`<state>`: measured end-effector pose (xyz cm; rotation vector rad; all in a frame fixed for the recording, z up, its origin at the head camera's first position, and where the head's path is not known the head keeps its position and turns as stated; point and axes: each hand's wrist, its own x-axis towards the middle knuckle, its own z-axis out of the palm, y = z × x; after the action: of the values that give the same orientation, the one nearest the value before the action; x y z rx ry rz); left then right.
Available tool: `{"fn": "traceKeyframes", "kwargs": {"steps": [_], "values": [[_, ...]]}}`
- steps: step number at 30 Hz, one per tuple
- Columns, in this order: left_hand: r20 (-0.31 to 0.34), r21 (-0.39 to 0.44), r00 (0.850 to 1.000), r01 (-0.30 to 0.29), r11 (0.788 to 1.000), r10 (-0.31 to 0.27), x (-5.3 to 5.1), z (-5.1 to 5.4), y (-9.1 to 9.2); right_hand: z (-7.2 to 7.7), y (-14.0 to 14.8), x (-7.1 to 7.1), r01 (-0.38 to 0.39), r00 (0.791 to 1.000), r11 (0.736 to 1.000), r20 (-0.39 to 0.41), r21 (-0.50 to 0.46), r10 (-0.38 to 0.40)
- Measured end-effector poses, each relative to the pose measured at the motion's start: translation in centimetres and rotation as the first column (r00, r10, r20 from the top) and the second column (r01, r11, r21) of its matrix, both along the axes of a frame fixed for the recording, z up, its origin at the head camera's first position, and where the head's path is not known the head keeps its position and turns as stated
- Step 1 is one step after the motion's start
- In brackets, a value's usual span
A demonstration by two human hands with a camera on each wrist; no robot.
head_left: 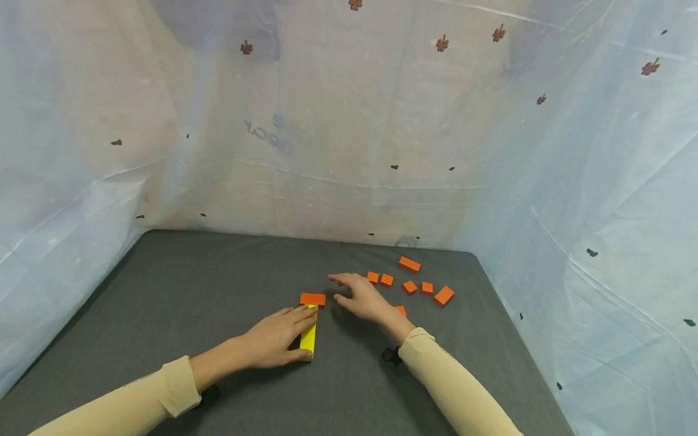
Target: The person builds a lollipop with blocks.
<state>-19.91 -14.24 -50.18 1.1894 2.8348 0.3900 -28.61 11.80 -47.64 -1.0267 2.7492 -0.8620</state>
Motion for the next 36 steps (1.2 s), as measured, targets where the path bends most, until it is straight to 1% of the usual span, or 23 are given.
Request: {"fn": "traceKeyframes", "kwargs": {"steps": [4, 7, 12, 14, 17, 21, 24, 29, 36], "values": [[-0.029, -0.027, 0.999, -0.026, 0.999, 0.025, -0.5, 0.1, -0.4, 0.2, 2.2, -0.5, 0.092, 0.996, 0.994, -0.011, -0.056, -0.092], [-0.033, -0.056, 0.999, -0.030, 0.998, 0.028, -0.9, 0.2, -0.8, 0.0, 3.8, -1.1, 0.165, 0.985, 0.984, -0.036, -0.065, -0.167], [-0.013, -0.074, 1.000, -0.008, 0.997, 0.007, -1.4, 0.3, -1.2, -0.5, 5.7, -2.2, 0.271, 0.962, 0.962, -0.026, -0.035, -0.272], [0.004, -0.076, 1.000, 0.000, 0.997, 0.000, -1.4, 0.4, -1.2, -0.7, 6.1, -2.7, 0.304, 0.953, 0.953, -0.015, -0.002, -0.304], [0.030, -0.085, 1.000, 0.011, 0.996, -0.009, -1.4, 0.5, -1.1, -1.1, 6.4, -3.3, 0.338, 0.941, 0.940, -0.021, 0.044, -0.338], [0.061, -0.100, 0.998, 0.018, 0.995, -0.012, -1.5, 0.4, -0.9, -1.6, 6.6, -4.1, 0.361, 0.933, 0.928, -0.038, 0.088, -0.359], [0.071, -0.116, 0.997, 0.019, 0.993, -0.011, -1.5, 0.2, -0.9, -1.8, 6.7, -4.5, 0.353, 0.935, 0.929, -0.051, 0.110, -0.350], [0.055, -0.133, 0.998, 0.019, 0.991, -0.012, -1.6, 0.0, -0.9, -1.9, 6.7, -4.7, 0.327, 0.945, 0.934, -0.074, 0.143, -0.319], [0.043, -0.130, 0.999, 0.019, 0.991, -0.014, -1.5, 0.1, -0.9, -2.3, 6.6, -4.9, 0.320, 0.947, 0.931, -0.092, 0.174, -0.309]]}}
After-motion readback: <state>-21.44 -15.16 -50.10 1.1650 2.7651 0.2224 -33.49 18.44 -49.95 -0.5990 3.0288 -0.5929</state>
